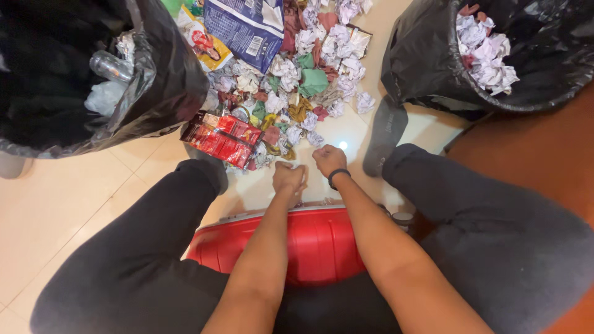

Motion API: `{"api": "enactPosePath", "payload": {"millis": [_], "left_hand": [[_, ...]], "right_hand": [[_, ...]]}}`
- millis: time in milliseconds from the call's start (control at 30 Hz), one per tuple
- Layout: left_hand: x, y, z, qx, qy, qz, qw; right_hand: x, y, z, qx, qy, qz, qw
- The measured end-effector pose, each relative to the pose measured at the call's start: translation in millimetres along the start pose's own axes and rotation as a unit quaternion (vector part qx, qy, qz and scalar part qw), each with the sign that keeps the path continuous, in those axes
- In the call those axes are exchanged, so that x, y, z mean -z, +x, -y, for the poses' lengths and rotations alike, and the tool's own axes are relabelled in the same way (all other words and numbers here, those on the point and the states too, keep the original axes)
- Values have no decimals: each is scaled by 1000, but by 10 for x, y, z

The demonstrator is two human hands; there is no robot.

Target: The person sits on a red stool and sorts a pile of crumpled paper and packaging waste on the floor. They pick up items by hand and place them into two black trash bags positioned on either side.

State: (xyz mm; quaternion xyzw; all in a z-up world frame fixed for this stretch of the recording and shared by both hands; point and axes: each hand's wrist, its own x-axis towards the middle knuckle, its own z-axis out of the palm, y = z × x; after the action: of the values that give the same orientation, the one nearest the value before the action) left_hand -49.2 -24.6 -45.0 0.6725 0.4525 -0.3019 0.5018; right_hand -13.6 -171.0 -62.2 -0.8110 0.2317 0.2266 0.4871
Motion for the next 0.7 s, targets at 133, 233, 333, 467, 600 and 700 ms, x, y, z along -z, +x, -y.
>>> {"api": "enactPosePath", "payload": {"millis": [133, 233, 333, 467, 600, 700], "left_hand": [[-54, -166, -104, 19, -258, 205, 944], [-13, -226, -261, -32, -292, 313, 903], [22, -333, -525, -83, -322, 324, 886], [103, -661, -1001, -185, -370, 282, 866], [240, -1127, -1404, -338, -362, 250, 832], [303, -1463, -1599, -429, -309, 173, 831]], "right_hand": [[-54, 99, 2, -19, 14, -23, 999], [-10, 177, 124, 25, 167, -18, 985], [149, 148, 415, 2, 336, -8, 942], [493, 17, 1090, 31, 477, 88, 874], [774, -237, 1645, 118, 512, 110, 844], [897, -430, 1884, 166, 515, 92, 836]]}}
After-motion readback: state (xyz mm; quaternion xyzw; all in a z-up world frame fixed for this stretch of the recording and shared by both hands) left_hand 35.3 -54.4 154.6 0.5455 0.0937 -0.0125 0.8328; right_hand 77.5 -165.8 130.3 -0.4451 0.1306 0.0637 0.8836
